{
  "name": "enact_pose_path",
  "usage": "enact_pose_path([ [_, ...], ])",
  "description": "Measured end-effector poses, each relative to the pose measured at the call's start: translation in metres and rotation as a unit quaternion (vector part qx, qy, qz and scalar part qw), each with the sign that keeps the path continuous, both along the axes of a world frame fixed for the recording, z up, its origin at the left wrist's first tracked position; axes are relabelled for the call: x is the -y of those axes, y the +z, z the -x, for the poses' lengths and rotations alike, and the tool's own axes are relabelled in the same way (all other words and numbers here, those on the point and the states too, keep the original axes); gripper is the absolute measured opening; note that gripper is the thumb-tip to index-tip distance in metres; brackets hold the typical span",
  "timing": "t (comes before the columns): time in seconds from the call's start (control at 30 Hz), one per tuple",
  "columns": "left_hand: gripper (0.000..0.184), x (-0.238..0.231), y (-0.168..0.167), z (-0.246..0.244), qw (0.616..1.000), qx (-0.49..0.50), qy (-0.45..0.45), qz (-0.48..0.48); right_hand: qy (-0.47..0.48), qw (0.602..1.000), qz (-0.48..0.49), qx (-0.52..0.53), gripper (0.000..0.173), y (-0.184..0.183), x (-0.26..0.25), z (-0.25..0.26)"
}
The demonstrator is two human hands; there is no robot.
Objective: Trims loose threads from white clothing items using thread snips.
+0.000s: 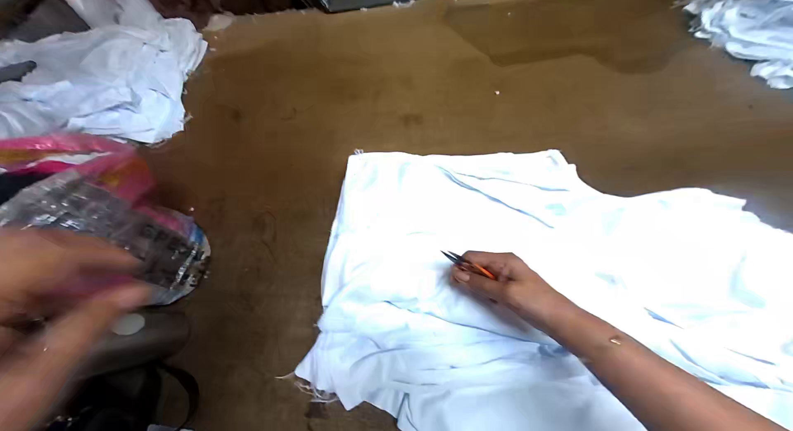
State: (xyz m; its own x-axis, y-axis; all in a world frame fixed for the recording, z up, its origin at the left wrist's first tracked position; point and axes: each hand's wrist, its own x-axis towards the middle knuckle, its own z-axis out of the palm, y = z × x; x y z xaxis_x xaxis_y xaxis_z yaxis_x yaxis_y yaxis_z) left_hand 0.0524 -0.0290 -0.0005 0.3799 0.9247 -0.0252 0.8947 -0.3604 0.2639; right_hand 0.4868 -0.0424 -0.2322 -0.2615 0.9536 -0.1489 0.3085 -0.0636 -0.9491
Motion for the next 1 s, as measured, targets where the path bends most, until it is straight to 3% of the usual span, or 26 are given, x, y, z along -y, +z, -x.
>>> enact_pose_path([
  [0.03,0.027,0.020,-0.014,-0.034,0.996,-0.007,0.013,0.089,-0.001,1.000,0.005,0.000,0.014,0.003,0.018,-0.013],
  [0.07,0.031,0.038,-0.042,-0.053,0.993,-0.014,-0.003,0.114,0.000,1.000,0.009,0.010,0.015,0.002,0.038,-0.028],
  [0.17,0.045,0.083,-0.142,-0.086,0.996,0.053,0.019,0.062,-0.005,0.997,-0.009,0.079,0.025,-0.021,0.104,-0.080],
  [0.3,0.107,0.108,-0.222,-0.097,0.983,0.082,0.160,0.045,-0.097,0.993,0.023,0.066,0.019,-0.032,0.167,-0.133],
  [0.37,0.115,0.118,-0.245,-0.099,0.976,0.090,0.188,0.065,-0.177,0.983,0.052,-0.001,0.013,-0.032,0.187,-0.144],
  [0.47,0.084,0.127,-0.267,-0.100,0.973,0.133,0.181,0.061,-0.169,0.964,0.113,-0.174,0.018,-0.027,0.201,-0.150],
  [0.57,0.057,0.124,-0.277,-0.091,0.968,0.170,0.175,0.063,-0.001,0.954,0.115,-0.277,0.018,-0.021,0.210,-0.152],
  [0.63,0.046,0.120,-0.275,-0.078,0.973,0.158,0.163,0.042,0.060,0.973,0.046,-0.218,0.017,-0.014,0.218,-0.149],
  [0.7,0.039,0.113,-0.268,-0.063,0.978,0.140,0.154,0.011,-0.016,0.997,-0.059,-0.037,0.013,-0.009,0.225,-0.145],
  [0.73,0.036,0.110,-0.265,-0.058,0.978,0.139,0.158,0.001,-0.074,0.987,-0.117,0.086,0.018,-0.013,0.223,-0.145],
  [0.8,0.037,0.107,-0.263,-0.057,0.972,0.142,0.189,0.002,-0.147,0.946,-0.155,0.243,0.052,-0.026,0.211,-0.148],
  [0.87,0.049,0.108,-0.263,-0.065,0.964,0.132,0.227,0.033,-0.163,0.950,-0.105,0.244,0.072,-0.038,0.197,-0.153],
  [0.93,0.066,0.108,-0.262,-0.075,0.963,0.108,0.242,0.053,-0.184,0.948,-0.102,0.240,0.061,-0.050,0.185,-0.151],
  [1.0,0.059,0.110,-0.259,-0.087,0.966,0.080,0.236,0.071,-0.202,0.934,-0.123,0.268,0.044,-0.056,0.177,-0.142],
])
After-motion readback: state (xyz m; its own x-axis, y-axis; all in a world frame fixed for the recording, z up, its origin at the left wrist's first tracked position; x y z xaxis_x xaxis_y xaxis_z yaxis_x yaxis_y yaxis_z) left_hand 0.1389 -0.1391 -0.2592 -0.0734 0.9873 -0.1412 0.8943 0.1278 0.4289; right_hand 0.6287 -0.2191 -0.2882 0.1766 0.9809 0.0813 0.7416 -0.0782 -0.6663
